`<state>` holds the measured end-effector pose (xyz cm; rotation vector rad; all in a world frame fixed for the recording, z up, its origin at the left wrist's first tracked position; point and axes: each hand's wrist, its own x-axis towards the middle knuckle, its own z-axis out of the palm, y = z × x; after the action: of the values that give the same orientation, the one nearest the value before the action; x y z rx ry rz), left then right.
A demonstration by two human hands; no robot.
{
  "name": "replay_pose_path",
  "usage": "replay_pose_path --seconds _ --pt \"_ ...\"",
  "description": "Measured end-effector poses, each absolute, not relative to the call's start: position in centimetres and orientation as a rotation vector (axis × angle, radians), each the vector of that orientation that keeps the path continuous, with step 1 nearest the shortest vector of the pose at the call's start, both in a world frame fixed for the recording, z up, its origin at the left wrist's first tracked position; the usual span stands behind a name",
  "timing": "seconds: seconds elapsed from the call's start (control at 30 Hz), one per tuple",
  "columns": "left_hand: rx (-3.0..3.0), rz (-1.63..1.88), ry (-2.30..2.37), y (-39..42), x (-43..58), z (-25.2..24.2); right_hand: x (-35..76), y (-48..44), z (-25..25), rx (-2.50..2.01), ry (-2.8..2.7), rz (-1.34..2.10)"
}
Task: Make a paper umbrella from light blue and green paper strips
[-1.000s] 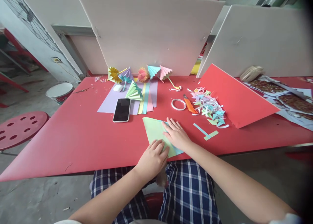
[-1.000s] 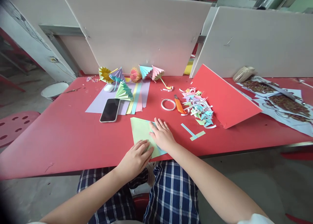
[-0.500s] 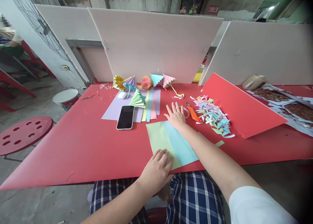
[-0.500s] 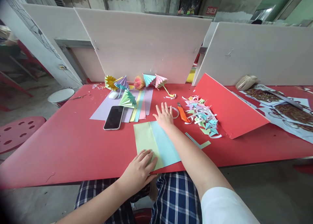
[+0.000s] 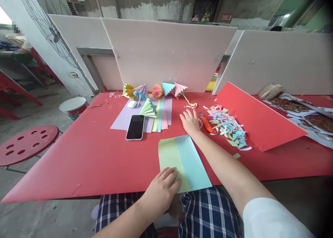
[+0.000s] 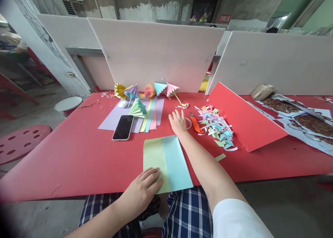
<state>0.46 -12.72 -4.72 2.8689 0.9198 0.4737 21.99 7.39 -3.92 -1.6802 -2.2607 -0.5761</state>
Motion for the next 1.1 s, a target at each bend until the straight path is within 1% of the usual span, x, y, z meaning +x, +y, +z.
replay_pose_path --seconds 0.13,0.3,0.43,0.57,0.63,0.77,0.9,0.97,1.1 --pt "2.771 0.386 0.797 -12.4 -1.7 -3.2 22.0 5.9 -3.8 -1.641 -2.100 -0.477" --pt "2.716 0.380 0.808 -11.0 -3.4 -2.8 20.7 2.1 -2.2 -1.514 -2.114 -0.364" --pt "2.745 0.456 0.883 -9.5 -4.2 -2.5 18.5 -2.5 -0.2 -1.261 -2.108 -0.015" --pt "2.755 0.611 1.000 -7.7 -4.8 -1.6 16.5 -5.6 0.9 -1.149 -2.224 0.192" --pt "2.769 0.583 0.972 -6.6 -5.2 -1.2 16.0 -5.8 1.0 -1.176 -2.288 0.311" --pt "2.866 0.472 0.864 -4.4 -5.4 -0.5 15.9 -4.8 0.5 -1.409 -2.374 0.635" --pt "2.988 0.608 0.979 -3.4 -4.7 0.0 16.4 -4.1 -0.2 -1.630 -2.275 0.756" --pt "3.017 0.618 1.081 -3.4 -3.9 -0.1 16.9 -4.1 -0.6 -1.683 -2.162 0.785" --pt "2.934 0.303 1.106 -4.0 -2.3 -0.6 17.9 -4.4 -1.2 -1.720 -2.035 0.792"
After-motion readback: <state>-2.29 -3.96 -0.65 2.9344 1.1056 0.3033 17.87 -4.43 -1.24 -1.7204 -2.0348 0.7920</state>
